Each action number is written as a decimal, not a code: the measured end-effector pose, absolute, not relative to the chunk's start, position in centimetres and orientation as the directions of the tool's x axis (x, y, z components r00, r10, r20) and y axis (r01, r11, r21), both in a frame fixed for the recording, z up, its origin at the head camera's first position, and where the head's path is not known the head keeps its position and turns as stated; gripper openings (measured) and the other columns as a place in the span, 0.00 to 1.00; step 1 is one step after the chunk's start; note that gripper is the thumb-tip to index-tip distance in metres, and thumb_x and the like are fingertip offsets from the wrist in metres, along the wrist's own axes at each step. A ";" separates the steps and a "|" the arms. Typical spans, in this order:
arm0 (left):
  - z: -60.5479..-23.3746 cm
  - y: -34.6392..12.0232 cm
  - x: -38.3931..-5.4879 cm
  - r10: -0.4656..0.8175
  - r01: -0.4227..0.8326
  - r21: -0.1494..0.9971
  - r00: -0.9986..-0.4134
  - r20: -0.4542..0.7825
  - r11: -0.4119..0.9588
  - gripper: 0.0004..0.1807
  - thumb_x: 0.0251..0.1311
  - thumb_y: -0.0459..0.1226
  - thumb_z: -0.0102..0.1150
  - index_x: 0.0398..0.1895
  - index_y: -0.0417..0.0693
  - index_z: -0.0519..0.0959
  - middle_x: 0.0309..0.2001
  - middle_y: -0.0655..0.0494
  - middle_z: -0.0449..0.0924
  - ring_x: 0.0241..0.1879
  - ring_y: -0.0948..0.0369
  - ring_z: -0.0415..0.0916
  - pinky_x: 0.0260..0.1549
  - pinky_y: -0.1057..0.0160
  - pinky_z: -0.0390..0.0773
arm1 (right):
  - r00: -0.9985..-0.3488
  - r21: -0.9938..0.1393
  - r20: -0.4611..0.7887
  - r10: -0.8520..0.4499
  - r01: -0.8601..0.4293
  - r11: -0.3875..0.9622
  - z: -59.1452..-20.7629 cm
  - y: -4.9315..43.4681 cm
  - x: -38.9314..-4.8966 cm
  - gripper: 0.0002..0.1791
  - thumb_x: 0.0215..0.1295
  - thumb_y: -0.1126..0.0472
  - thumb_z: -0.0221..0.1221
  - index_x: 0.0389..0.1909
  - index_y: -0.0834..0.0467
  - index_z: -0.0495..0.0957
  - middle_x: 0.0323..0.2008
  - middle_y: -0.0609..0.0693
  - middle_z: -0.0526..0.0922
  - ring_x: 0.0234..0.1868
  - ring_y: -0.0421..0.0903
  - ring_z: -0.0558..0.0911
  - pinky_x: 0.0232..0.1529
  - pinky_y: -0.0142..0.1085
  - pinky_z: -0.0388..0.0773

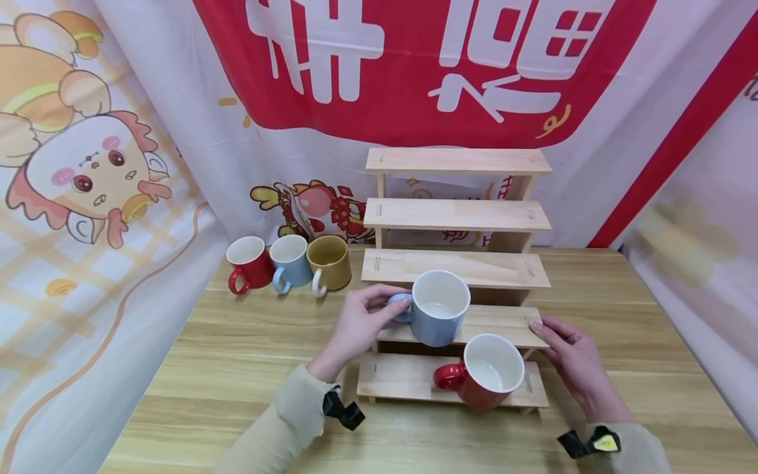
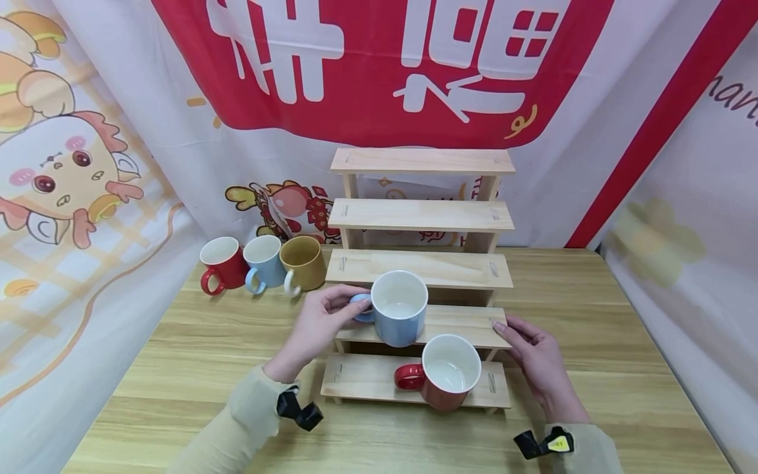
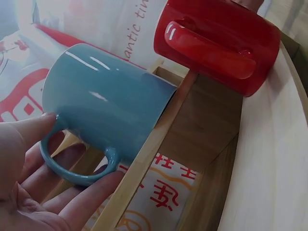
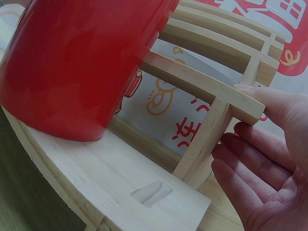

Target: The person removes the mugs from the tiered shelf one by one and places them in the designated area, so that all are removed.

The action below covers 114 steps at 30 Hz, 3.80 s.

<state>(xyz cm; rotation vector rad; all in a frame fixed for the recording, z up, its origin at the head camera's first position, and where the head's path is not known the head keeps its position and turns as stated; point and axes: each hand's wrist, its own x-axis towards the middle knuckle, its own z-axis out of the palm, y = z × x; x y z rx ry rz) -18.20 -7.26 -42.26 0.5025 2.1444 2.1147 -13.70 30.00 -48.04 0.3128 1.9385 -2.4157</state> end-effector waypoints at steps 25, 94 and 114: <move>-41.5 -9.2 -16.9 0.216 0.250 0.968 -0.945 0.244 0.002 0.10 0.64 0.37 0.70 0.45 0.42 0.85 0.44 0.51 0.88 0.43 0.52 0.86 0.44 0.55 0.87 | -0.982 -0.963 -0.161 0.100 0.134 -0.234 -48.4 30.0 -13.7 0.09 0.73 0.64 0.62 0.43 0.46 0.88 0.45 0.39 0.85 0.46 0.36 0.85 0.49 0.28 0.82; -50.6 -28.8 -15.1 -0.728 0.211 0.969 -0.684 0.050 -0.132 0.19 0.59 0.35 0.73 0.49 0.31 0.82 0.36 0.56 0.89 0.39 0.62 0.87 0.38 0.64 0.85 | -0.979 -0.974 -0.175 0.104 0.156 -0.164 -48.2 30.0 -13.7 0.08 0.73 0.59 0.63 0.45 0.44 0.88 0.44 0.38 0.85 0.46 0.35 0.84 0.47 0.28 0.83; -52.1 -29.3 -16.0 -0.748 0.187 0.971 -0.663 0.012 -0.150 0.27 0.53 0.37 0.79 0.56 0.36 0.82 0.45 0.52 0.88 0.45 0.64 0.85 0.42 0.70 0.84 | -0.977 -0.971 -0.179 0.115 0.156 -0.184 -48.2 30.1 -13.6 0.07 0.71 0.58 0.65 0.45 0.44 0.87 0.45 0.37 0.84 0.47 0.35 0.84 0.50 0.28 0.82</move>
